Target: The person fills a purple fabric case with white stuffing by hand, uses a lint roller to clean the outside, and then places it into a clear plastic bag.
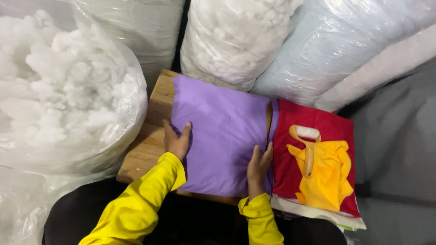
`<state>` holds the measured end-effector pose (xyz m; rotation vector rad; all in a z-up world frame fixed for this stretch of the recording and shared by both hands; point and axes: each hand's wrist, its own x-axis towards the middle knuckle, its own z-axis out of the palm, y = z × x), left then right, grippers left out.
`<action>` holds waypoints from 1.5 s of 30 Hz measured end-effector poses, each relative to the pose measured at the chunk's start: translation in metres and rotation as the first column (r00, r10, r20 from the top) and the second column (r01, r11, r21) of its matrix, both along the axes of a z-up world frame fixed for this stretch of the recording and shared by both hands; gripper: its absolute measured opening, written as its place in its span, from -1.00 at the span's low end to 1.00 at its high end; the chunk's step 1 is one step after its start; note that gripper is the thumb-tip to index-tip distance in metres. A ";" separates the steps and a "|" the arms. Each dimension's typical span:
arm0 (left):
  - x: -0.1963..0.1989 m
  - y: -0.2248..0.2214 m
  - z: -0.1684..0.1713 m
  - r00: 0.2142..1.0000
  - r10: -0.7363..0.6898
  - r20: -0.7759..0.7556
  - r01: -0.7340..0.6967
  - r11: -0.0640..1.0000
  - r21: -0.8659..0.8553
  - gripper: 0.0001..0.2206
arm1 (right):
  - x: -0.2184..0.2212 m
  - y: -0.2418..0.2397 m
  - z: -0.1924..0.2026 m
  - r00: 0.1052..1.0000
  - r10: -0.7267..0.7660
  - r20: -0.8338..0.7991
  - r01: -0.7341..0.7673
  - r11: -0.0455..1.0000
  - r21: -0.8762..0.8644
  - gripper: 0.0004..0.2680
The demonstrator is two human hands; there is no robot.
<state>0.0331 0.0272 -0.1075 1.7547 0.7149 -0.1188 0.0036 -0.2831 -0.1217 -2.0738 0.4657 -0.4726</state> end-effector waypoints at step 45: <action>-0.008 0.050 0.132 0.692 -0.538 0.482 0.502 0.838 0.215 -0.31 | -0.048 -0.016 0.161 0.813 0.309 0.494 -0.416 0.901 0.123 -0.35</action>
